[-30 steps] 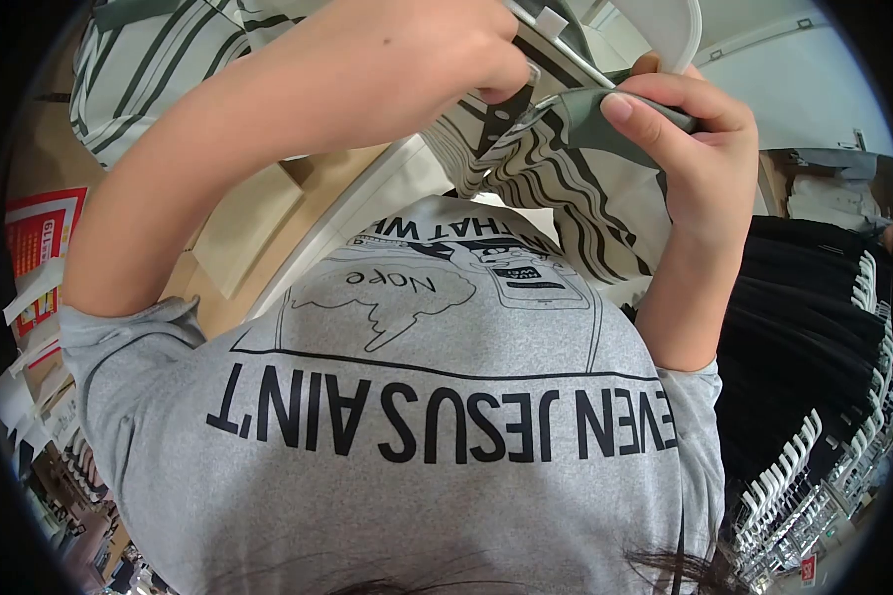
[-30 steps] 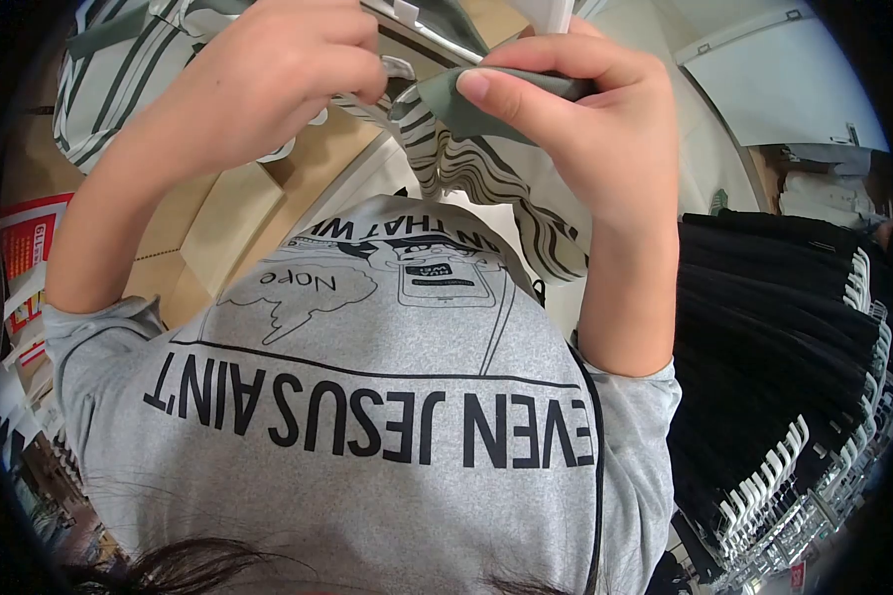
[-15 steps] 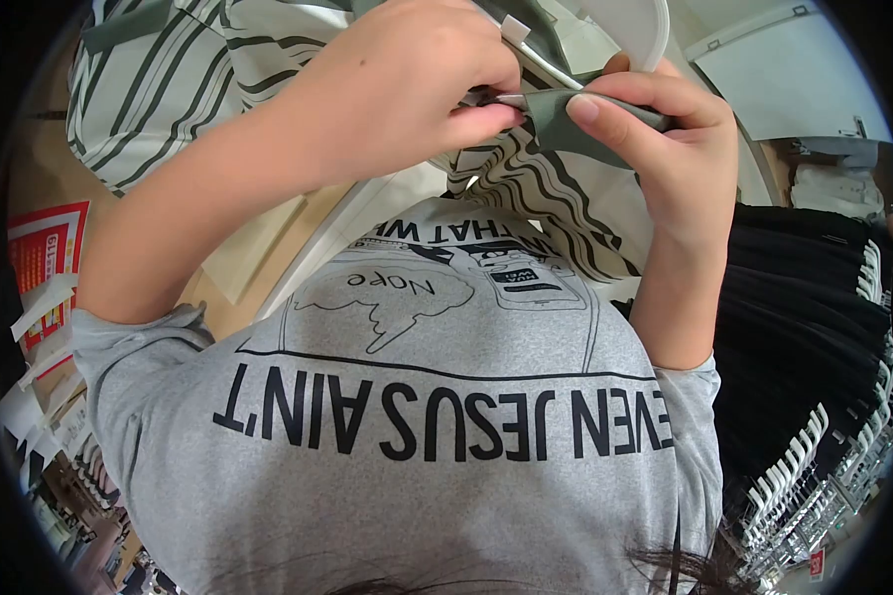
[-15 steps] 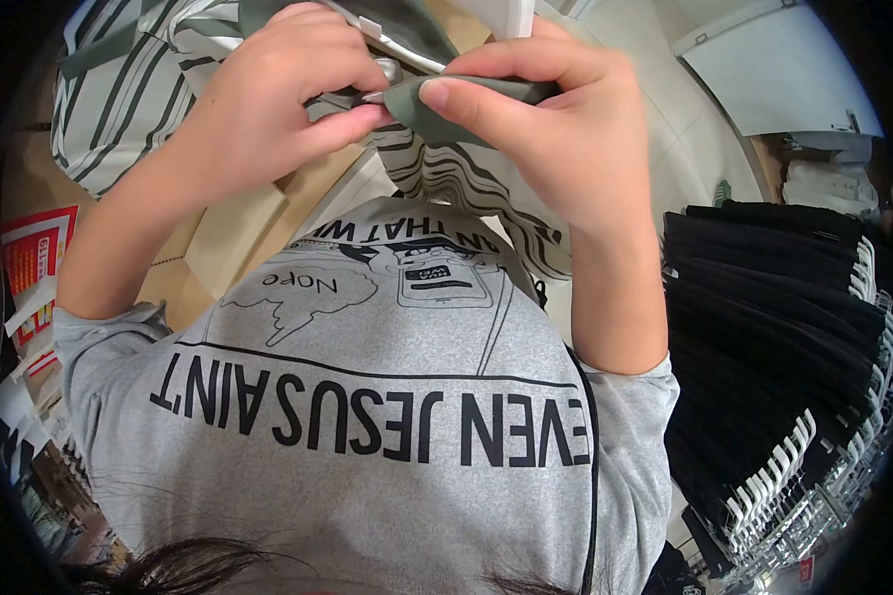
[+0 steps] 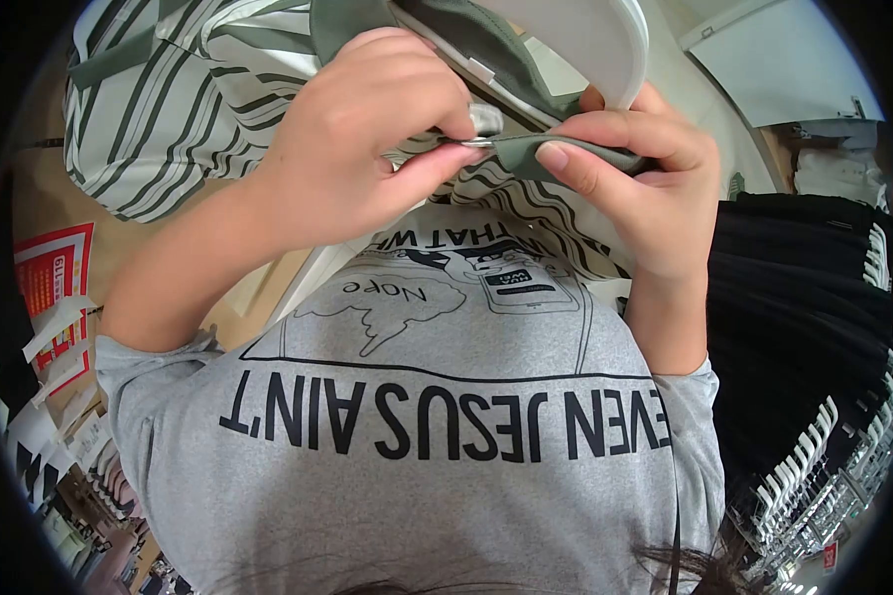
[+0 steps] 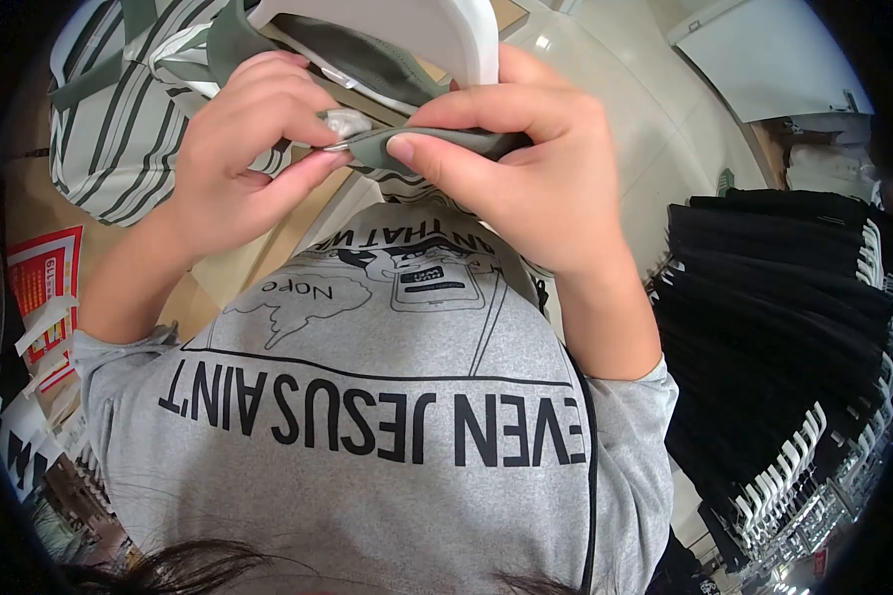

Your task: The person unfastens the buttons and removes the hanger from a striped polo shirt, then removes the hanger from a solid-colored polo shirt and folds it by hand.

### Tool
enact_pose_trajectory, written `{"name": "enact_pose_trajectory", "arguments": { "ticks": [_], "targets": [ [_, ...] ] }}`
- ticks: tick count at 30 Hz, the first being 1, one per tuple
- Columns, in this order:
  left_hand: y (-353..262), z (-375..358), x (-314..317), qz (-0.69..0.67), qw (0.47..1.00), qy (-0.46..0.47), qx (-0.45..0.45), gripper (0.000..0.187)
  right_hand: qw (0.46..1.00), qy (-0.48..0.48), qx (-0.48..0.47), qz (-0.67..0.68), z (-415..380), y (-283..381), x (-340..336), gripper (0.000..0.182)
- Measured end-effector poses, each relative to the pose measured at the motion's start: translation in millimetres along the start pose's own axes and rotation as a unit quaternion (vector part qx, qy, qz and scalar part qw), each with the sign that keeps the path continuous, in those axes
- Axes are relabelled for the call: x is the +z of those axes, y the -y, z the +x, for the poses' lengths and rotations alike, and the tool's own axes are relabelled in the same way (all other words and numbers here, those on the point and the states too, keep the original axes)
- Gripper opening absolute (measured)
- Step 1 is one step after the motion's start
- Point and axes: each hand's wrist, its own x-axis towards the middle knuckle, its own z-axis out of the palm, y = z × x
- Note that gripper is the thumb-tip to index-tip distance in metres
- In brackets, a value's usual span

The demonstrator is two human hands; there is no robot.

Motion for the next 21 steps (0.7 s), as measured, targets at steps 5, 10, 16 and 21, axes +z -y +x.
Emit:
{"name": "enact_pose_trajectory", "arguments": {
  "ticks": [5, 10, 16, 21],
  "targets": [
    [-2, -2, 3, -0.02, 1.0, 0.007, -0.019, 0.016, 1.0, -0.003, -0.014, -0.007, -2, 1, 2, 0.013],
    [-6, -4, 3, 0.003, 1.0, 0.0, -0.027, 0.015, 0.999, -0.002, -0.031, -0.02, -2, 6, 4, 0.015],
    [-4, -6, 7, 0.036, 0.999, -0.013, 0.035, 0.019, 0.996, -0.014, -0.071, -0.059, -4, 7, 9, 0.016],
    [-6, -7, 7, 0.056, 0.996, -0.023, 0.068, 0.021, 0.992, -0.02, -0.087, -0.086, -7, 9, 10, 0.017]
  ]
}}
